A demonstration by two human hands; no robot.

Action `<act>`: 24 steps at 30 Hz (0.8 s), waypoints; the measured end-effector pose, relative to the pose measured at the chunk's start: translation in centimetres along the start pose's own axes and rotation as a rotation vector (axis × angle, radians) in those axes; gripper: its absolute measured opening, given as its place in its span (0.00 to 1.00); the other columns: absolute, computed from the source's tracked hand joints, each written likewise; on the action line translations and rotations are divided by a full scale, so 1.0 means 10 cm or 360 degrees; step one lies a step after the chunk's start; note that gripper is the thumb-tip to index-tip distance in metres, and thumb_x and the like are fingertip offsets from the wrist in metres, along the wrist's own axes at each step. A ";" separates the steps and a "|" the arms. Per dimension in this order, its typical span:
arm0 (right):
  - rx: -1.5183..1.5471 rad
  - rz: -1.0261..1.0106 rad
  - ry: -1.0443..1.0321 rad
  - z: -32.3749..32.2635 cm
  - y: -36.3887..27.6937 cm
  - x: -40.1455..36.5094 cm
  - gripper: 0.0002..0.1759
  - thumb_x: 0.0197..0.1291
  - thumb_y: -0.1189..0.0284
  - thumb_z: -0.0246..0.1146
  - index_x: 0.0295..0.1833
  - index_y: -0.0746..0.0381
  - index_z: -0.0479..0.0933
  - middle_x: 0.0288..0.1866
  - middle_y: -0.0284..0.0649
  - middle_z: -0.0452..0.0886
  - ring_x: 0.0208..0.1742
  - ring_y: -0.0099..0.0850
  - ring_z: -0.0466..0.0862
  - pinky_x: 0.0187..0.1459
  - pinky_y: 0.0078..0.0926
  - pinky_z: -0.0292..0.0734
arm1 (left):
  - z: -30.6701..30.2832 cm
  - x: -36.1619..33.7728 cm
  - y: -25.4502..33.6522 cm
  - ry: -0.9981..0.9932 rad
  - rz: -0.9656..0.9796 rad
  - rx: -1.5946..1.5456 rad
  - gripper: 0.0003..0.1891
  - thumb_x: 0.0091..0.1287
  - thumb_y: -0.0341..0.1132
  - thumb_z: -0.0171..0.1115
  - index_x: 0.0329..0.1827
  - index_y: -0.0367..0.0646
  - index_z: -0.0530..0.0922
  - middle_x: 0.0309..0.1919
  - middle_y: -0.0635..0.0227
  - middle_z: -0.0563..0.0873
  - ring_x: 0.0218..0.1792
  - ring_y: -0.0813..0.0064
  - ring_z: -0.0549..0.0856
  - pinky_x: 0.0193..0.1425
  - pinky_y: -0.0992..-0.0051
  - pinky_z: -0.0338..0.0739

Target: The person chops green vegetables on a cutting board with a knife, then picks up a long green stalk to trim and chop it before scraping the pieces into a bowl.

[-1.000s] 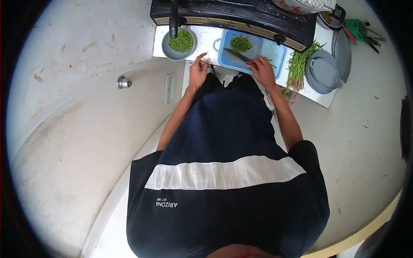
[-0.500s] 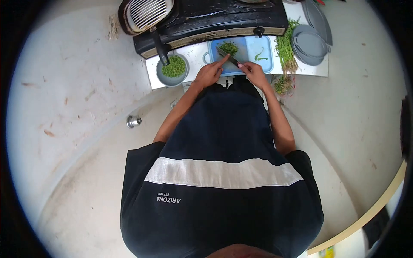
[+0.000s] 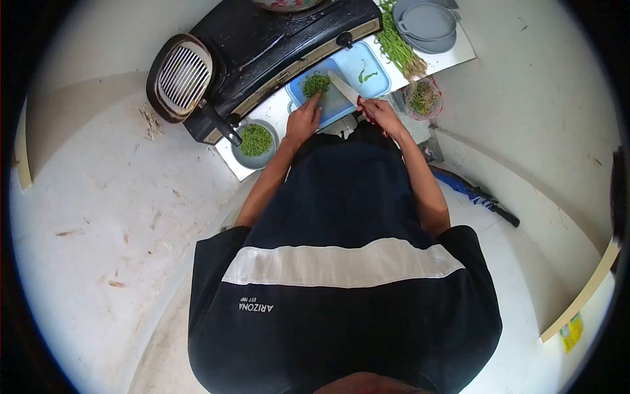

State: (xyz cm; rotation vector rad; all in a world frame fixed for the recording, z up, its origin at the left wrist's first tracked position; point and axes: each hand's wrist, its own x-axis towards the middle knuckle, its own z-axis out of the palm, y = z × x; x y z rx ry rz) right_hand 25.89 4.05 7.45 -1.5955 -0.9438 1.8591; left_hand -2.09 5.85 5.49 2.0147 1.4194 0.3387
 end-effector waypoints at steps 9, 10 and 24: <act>0.0133 -0.0089 0.0452 -0.59 0.20 -0.18 0.26 0.79 0.52 0.57 0.47 0.66 0.85 0.29 0.28 0.76 0.27 0.19 0.72 0.31 0.20 0.68 | 0.06 0.75 0.40 -0.0072 0.0360 -0.0018 0.17 0.73 0.38 0.63 0.63 0.45 0.82 0.47 0.55 0.88 0.49 0.50 0.88 0.53 0.54 0.84; 0.0137 -0.0087 0.0502 -0.63 0.21 -0.20 0.25 0.80 0.53 0.57 0.48 0.65 0.85 0.29 0.28 0.77 0.27 0.18 0.72 0.31 0.20 0.68 | 0.12 0.84 0.43 -0.0085 0.0375 -0.0015 0.17 0.73 0.38 0.63 0.63 0.45 0.82 0.47 0.55 0.88 0.49 0.50 0.88 0.53 0.54 0.84; 0.0232 -0.0136 0.0641 -1.13 0.11 -0.32 0.23 0.80 0.54 0.58 0.48 0.64 0.84 0.32 0.30 0.79 0.30 0.19 0.75 0.34 0.20 0.69 | 0.95 1.30 0.57 -0.0026 0.0301 0.0417 0.17 0.64 0.33 0.67 0.54 0.40 0.78 0.39 0.54 0.88 0.46 0.51 0.86 0.53 0.52 0.75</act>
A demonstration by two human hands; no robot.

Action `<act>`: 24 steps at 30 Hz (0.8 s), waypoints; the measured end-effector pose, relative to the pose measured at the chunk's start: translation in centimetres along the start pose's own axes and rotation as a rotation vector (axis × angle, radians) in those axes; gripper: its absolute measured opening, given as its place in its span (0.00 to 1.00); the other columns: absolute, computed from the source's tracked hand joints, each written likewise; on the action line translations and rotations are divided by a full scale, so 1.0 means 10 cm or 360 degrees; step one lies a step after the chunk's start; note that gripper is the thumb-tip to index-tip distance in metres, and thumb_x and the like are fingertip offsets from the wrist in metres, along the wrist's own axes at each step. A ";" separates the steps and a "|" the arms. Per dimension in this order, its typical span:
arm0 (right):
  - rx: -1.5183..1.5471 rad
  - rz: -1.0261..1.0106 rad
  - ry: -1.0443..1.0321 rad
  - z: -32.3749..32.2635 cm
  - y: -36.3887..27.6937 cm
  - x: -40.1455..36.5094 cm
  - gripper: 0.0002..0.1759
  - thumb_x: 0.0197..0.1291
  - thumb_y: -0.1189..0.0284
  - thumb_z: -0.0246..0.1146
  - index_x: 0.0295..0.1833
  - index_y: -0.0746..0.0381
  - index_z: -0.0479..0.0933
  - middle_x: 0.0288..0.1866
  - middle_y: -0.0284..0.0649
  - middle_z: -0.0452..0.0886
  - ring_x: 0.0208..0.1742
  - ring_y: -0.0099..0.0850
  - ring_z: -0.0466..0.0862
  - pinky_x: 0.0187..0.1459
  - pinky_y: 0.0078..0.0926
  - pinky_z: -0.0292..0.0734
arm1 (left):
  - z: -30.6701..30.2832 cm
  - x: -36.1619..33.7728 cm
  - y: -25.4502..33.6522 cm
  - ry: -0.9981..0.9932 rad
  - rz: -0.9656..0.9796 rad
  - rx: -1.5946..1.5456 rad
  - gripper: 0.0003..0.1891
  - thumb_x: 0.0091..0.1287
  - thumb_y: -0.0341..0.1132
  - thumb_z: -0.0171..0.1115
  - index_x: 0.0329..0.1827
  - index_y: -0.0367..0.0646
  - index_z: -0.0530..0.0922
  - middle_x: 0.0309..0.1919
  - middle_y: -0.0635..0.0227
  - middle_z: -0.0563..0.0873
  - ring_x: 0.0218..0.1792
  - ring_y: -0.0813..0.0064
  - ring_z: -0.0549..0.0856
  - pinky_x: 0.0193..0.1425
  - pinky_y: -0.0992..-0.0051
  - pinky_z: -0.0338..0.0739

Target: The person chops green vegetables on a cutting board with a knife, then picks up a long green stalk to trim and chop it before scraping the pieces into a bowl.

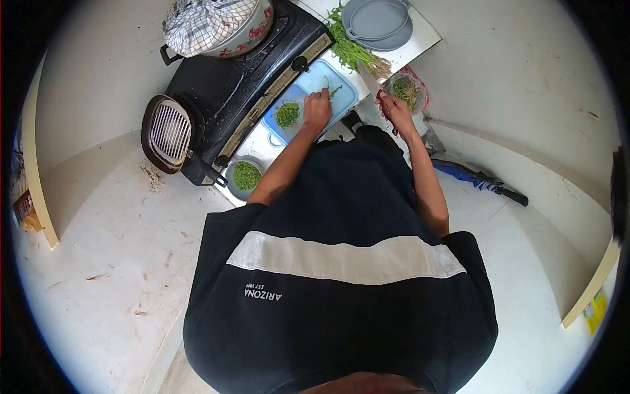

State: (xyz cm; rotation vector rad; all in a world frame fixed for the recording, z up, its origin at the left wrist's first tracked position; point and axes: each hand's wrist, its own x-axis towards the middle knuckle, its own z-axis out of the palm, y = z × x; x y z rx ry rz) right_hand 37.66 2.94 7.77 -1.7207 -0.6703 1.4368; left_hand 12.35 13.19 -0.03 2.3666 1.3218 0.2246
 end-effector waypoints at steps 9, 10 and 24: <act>-0.0011 -0.0046 -0.0048 -0.29 -0.04 0.24 0.24 0.79 0.53 0.59 0.46 0.64 0.85 0.30 0.28 0.78 0.29 0.17 0.74 0.34 0.19 0.69 | -0.26 0.07 -0.06 -0.0044 0.0258 -0.0411 0.12 0.62 0.28 0.65 0.49 0.38 0.80 0.38 0.55 0.86 0.46 0.51 0.85 0.55 0.55 0.78; -0.0003 -0.0040 -0.0046 -0.32 -0.04 0.27 0.24 0.79 0.52 0.59 0.46 0.64 0.85 0.30 0.28 0.78 0.29 0.17 0.74 0.34 0.18 0.69 | -0.31 0.10 -0.08 -0.0034 0.0253 -0.0407 0.12 0.62 0.28 0.65 0.49 0.38 0.80 0.38 0.55 0.86 0.46 0.51 0.85 0.55 0.55 0.78; -0.0124 -0.0122 -0.0004 -0.63 -0.38 0.44 0.27 0.78 0.49 0.60 0.44 0.65 0.85 0.29 0.28 0.79 0.28 0.17 0.75 0.32 0.20 0.69 | -0.36 0.71 -0.18 -0.0157 0.0550 0.0045 0.10 0.61 0.25 0.63 0.45 0.44 0.84 0.45 0.61 0.83 0.51 0.56 0.85 0.56 0.59 0.83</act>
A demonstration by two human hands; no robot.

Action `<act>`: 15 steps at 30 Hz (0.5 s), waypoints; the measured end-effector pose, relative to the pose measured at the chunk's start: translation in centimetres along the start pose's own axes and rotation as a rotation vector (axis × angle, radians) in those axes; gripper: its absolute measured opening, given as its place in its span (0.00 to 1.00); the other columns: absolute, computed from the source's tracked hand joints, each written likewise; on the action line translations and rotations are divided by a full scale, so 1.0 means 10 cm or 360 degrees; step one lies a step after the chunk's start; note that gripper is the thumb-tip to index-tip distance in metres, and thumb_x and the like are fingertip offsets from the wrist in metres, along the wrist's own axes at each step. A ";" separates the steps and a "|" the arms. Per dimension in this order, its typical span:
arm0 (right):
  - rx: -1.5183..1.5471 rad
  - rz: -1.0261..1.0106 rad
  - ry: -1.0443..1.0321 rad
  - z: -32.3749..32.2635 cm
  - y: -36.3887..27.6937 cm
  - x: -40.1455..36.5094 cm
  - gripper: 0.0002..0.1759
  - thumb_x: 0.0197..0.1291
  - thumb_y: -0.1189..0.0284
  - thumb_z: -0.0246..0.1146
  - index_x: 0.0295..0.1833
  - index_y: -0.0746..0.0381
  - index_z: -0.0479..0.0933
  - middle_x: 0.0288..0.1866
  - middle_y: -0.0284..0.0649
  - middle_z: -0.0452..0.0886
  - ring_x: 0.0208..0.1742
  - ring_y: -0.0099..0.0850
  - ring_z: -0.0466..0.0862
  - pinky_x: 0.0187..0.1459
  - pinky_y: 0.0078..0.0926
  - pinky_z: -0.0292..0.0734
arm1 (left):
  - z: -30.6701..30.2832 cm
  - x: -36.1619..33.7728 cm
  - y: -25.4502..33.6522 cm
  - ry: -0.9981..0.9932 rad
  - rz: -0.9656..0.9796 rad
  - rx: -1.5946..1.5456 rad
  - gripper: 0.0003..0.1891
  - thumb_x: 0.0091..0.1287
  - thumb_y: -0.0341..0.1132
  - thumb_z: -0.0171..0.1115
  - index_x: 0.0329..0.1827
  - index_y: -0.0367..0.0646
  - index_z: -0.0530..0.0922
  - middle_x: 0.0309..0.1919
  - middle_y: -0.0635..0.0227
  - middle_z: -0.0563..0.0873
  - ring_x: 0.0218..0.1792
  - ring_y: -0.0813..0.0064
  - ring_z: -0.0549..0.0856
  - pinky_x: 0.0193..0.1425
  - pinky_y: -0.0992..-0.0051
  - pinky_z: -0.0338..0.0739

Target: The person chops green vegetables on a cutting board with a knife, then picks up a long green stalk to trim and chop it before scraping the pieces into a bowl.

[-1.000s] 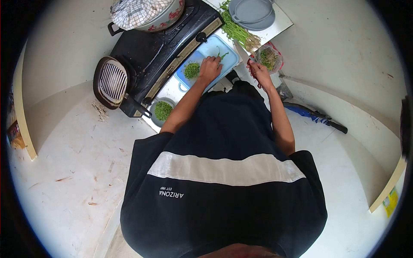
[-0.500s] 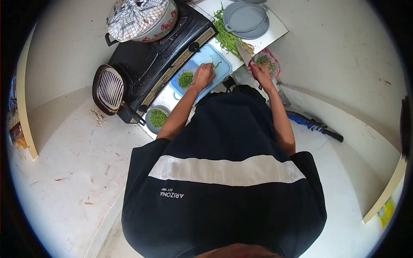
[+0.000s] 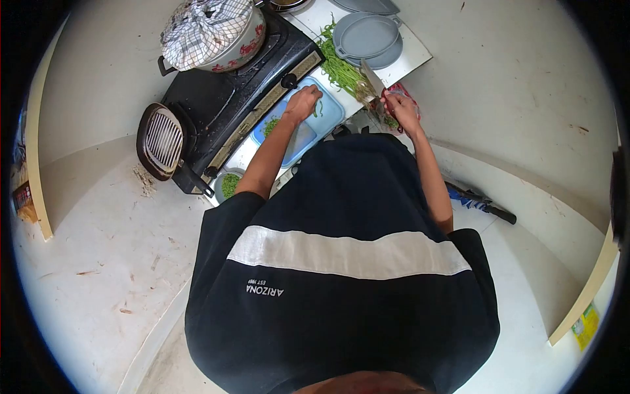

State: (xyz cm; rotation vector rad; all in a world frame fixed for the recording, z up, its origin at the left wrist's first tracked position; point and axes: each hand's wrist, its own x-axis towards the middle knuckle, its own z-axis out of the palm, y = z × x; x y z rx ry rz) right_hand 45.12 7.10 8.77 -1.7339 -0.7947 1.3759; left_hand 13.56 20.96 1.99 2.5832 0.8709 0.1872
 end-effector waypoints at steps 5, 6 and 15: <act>0.0062 -0.0033 0.0025 -0.15 0.12 0.09 0.26 0.77 0.50 0.61 0.44 0.65 0.86 0.30 0.29 0.80 0.29 0.18 0.76 0.34 0.20 0.70 | 0.00 -0.02 0.00 0.0010 0.0062 0.0061 0.11 0.62 0.25 0.60 0.46 0.44 0.83 0.45 0.62 0.83 0.52 0.57 0.85 0.55 0.59 0.83; 0.0063 -0.0035 0.0014 -0.15 0.12 0.10 0.26 0.77 0.50 0.61 0.44 0.65 0.86 0.30 0.29 0.80 0.29 0.18 0.76 0.34 0.20 0.70 | 0.02 -0.04 -0.03 0.0010 0.0051 0.0066 0.11 0.62 0.25 0.60 0.46 0.44 0.83 0.45 0.62 0.83 0.52 0.57 0.85 0.55 0.59 0.83; -0.0084 -0.0019 -0.0040 -0.07 0.08 0.10 0.26 0.77 0.50 0.62 0.44 0.64 0.87 0.29 0.28 0.80 0.30 0.18 0.76 0.34 0.20 0.70 | 0.14 -0.13 0.02 0.0065 -0.0013 0.0262 0.12 0.63 0.28 0.61 0.50 0.43 0.80 0.48 0.63 0.80 0.52 0.59 0.82 0.54 0.60 0.81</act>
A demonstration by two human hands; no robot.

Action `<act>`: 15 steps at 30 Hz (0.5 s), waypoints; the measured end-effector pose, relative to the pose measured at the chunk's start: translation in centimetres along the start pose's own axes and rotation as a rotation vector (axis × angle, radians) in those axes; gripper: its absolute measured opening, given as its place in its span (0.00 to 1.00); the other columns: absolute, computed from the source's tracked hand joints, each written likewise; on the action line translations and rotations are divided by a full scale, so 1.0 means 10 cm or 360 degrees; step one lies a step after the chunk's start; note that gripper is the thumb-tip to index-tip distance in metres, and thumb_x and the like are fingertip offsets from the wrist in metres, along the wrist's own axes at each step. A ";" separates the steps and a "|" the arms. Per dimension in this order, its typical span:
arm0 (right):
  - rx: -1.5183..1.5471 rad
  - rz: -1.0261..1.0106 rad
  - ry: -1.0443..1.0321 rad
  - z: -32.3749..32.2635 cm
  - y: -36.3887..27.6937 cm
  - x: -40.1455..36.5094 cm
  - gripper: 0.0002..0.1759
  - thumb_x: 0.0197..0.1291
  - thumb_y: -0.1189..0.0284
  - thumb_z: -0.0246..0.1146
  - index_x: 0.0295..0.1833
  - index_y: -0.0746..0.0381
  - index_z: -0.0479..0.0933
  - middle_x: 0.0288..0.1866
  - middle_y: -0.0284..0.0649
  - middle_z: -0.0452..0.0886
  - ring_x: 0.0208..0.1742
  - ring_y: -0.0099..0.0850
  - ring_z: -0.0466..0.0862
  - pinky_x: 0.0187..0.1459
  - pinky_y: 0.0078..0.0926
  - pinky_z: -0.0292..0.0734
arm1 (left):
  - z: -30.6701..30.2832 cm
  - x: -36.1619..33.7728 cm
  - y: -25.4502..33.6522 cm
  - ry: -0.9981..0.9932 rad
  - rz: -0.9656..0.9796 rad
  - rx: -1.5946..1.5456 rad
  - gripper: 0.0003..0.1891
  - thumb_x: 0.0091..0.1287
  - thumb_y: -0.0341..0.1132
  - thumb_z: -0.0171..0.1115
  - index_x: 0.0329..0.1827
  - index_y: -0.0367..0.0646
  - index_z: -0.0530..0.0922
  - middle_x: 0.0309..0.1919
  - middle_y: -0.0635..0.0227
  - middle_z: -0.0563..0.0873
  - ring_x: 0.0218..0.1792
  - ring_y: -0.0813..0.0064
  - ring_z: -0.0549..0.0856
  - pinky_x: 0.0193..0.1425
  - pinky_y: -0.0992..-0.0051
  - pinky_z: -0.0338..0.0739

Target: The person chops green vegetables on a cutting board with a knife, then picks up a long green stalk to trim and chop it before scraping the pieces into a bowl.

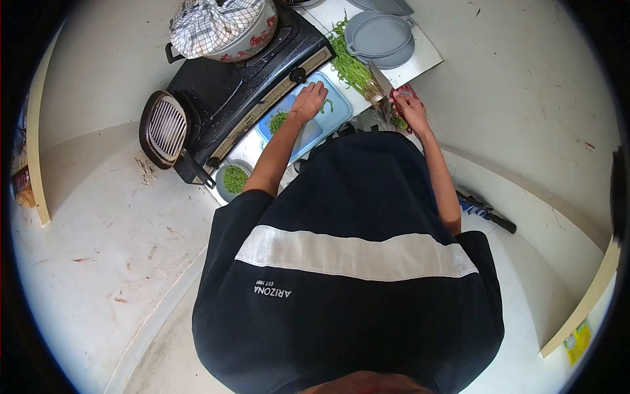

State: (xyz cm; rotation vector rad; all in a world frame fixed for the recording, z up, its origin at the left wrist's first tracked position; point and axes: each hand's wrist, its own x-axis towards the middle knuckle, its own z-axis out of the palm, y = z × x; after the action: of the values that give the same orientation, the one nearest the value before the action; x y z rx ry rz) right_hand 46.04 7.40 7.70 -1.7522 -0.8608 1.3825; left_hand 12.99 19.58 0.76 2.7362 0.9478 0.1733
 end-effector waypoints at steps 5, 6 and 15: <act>-0.0039 0.0003 -0.0038 0.05 -0.02 -0.01 0.25 0.77 0.50 0.62 0.44 0.63 0.87 0.30 0.28 0.80 0.30 0.18 0.76 0.34 0.20 0.70 | 0.00 -0.03 0.08 0.0081 -0.0040 0.0161 0.11 0.63 0.26 0.62 0.49 0.40 0.78 0.49 0.60 0.80 0.52 0.58 0.79 0.55 0.60 0.75; -0.0038 0.0002 -0.0042 0.06 0.00 0.00 0.25 0.77 0.50 0.62 0.44 0.63 0.87 0.30 0.28 0.80 0.30 0.18 0.76 0.34 0.20 0.70 | -0.05 -0.04 0.09 0.0080 -0.0042 0.0164 0.11 0.63 0.26 0.62 0.49 0.40 0.78 0.49 0.60 0.80 0.52 0.58 0.79 0.55 0.60 0.75; 0.0258 -0.0091 -0.0563 0.41 -0.31 0.10 0.19 0.79 0.54 0.61 0.45 0.61 0.76 0.36 0.33 0.83 0.37 0.21 0.83 0.38 0.22 0.77 | -0.77 -0.24 0.36 0.0294 -0.0464 -0.0840 0.06 0.71 0.26 0.62 0.49 0.38 0.80 0.39 0.58 0.88 0.44 0.56 0.87 0.55 0.60 0.79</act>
State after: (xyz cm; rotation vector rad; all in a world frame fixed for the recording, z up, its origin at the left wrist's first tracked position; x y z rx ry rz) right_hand 42.02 10.42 9.18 -1.3725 -0.9464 1.7028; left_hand 11.85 16.79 9.02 2.1050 1.1425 0.5434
